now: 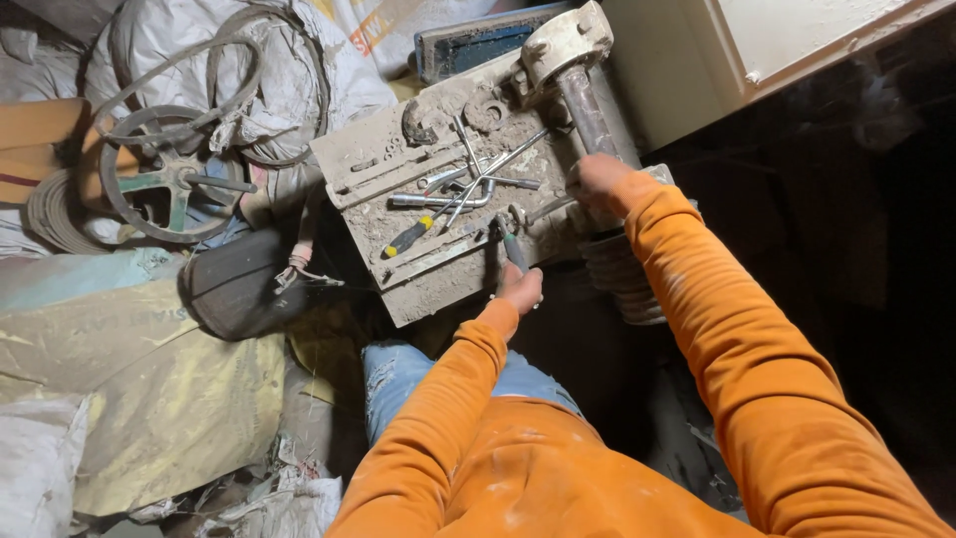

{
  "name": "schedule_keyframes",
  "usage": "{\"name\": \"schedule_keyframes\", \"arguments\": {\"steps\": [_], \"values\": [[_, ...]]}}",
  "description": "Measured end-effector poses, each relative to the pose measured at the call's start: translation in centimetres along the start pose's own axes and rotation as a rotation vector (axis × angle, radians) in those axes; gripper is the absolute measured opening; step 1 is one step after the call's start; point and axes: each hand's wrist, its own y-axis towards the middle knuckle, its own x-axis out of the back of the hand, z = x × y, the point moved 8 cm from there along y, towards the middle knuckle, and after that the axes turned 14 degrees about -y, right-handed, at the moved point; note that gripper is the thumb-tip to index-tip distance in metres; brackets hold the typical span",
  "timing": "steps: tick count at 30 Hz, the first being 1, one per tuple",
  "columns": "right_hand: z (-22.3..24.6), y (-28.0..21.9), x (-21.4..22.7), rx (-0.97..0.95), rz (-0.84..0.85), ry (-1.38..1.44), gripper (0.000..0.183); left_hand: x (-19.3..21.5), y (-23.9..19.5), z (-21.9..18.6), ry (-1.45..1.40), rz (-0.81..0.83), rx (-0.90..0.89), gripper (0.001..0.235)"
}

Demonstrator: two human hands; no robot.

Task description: The person sits on the floor in front of a dusty machine with a finned cylinder and pulley and works on it using hand tools. They pick up pliers, a wrench and a screwdriver from the machine's base, manipulate fasteners on the machine body, and reposition the tools repeatedly while continuing to work on the assembly.

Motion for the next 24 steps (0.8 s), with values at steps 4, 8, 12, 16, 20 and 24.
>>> {"name": "schedule_keyframes", "arguments": {"steps": [4, 8, 12, 16, 20, 24], "values": [[1.1, -0.3, 1.1, -0.018, -0.087, 0.048, 0.012, 0.0, -0.8, -1.1, -0.001, 0.007, -0.039, 0.029], [-0.1, 0.7, 0.5, -0.174, -0.050, -0.021, 0.014, 0.2, -0.8, -0.4, -0.007, 0.016, -0.037, 0.024], [0.4, 0.2, 2.6, -0.175, -0.034, 0.002, 0.015, 0.0, -0.8, -0.8, -0.034, 0.027, -0.072, 0.035], [0.9, 0.2, 3.6, -0.146, -0.083, 0.070, 0.016, 0.5, -1.2, -0.9, -0.035, -0.019, 0.017, 0.054], [0.9, 1.1, 2.9, -0.118, -0.063, 0.098, 0.018, 0.2, -1.4, -0.9, -0.027, 0.028, 0.011, 0.055], [1.7, 1.3, 2.7, -0.118, -0.049, 0.085, 0.018, 0.2, -2.0, -1.6, 0.018, 0.006, 0.012, 0.059]]}}
